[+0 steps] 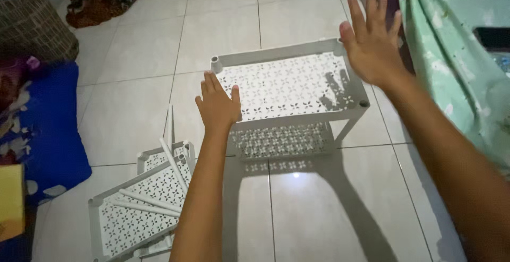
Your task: The person assembles a white plastic storage rack by inserting vertical poles into the corners of perforated trays and stacking additional trays on top. The person handles the trays and poles by hand, aligning and pressing them together to form a multi-tiered unit.
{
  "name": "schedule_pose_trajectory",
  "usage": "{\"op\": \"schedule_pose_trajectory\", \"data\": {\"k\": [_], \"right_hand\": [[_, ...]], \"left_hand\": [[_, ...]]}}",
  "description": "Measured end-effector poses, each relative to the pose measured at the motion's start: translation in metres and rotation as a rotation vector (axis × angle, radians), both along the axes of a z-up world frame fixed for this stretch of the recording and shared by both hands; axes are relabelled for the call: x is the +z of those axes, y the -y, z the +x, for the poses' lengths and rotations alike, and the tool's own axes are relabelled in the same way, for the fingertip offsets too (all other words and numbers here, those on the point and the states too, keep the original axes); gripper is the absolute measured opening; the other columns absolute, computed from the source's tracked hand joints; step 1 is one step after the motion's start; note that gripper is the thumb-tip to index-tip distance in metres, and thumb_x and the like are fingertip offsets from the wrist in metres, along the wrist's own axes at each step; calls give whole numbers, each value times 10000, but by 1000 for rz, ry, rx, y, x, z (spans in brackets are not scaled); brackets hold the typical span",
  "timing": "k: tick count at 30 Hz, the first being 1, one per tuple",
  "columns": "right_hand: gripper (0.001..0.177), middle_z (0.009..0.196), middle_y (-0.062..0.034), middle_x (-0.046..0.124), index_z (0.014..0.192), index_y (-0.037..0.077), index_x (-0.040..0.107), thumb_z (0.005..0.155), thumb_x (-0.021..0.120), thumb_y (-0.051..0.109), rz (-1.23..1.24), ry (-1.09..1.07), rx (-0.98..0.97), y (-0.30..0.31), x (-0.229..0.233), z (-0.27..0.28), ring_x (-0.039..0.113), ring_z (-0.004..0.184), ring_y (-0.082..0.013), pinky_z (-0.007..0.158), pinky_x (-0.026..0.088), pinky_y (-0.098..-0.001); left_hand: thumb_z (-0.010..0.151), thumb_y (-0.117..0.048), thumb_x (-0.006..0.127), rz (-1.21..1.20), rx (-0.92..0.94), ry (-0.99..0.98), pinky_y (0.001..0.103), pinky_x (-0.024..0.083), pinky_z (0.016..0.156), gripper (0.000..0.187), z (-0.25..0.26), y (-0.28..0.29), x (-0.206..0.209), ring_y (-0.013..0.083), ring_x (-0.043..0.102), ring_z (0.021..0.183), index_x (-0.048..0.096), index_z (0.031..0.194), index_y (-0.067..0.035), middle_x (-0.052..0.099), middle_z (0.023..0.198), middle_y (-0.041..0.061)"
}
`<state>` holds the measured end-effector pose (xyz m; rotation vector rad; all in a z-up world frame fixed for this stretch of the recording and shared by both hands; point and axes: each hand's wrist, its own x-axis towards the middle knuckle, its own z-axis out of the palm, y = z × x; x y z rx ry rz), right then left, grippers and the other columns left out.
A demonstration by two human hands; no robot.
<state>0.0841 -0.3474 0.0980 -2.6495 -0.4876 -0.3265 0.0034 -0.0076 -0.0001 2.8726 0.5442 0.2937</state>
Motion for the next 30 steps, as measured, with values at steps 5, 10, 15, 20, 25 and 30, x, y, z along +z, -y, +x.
{"op": "schedule_pose_trajectory", "data": {"k": [5, 10, 15, 20, 25, 30], "right_hand": [[698, 1734, -89, -100, 1639, 226, 73, 1046, 191, 574, -201, -134, 47, -23, -51, -13, -117, 1593, -272, 1252, -74, -561], [693, 1706, -210, -28, 1637, 150, 137, 1050, 375, 432, 29, -73, -50, -4, -73, -1, 174, 1515, -422, 1192, 217, -579], [687, 1381, -347, 586, 1640, 19, 242, 1043, 427, 303, 320, -491, -249, 12, -82, 10, 648, 1159, -463, 957, 541, -542], [654, 1341, -220, 551, 1526, 22, 394, 1071, 338, 489, 741, -855, -247, 17, -75, 7, 592, 1130, -308, 862, 534, -456], [626, 1284, -262, 619, 1503, 43, 418, 1039, 410, 464, 959, -909, -288, 21, -62, 10, 662, 1102, -308, 934, 552, -409], [576, 1299, -200, 640, 1420, 9, 518, 1001, 566, 402, 995, -882, -303, 32, -24, 23, 693, 1114, -226, 989, 563, -319]], "left_hand": [[1012, -491, 423, -96, -22, 68, 542, 276, 1176, 829, -8, -2, 7, 309, 222, 1546, 173, 1602, 35, 187, 1698, 162], [1007, -419, 433, -171, 23, 87, 530, 426, 1045, 730, -1, -1, 11, 383, 491, 1320, 232, 1581, -14, 274, 1651, 169], [1066, -387, 408, -540, 160, 19, 473, 519, 971, 604, 22, -39, -15, 384, 671, 1123, 400, 1534, -6, 684, 1278, 229], [1084, -498, 338, -1471, 268, -26, 392, 555, 917, 621, 28, -88, -39, 278, 702, 1078, 589, 1336, 11, 693, 1203, 174], [1073, -429, 385, -1479, 147, 11, 334, 603, 821, 536, 18, -91, -23, 222, 724, 939, 628, 1283, 1, 730, 1109, 170], [1035, -392, 445, -1429, 106, 29, 337, 584, 758, 462, 14, -88, 48, 176, 693, 916, 653, 1238, -33, 710, 1090, 102]]}}
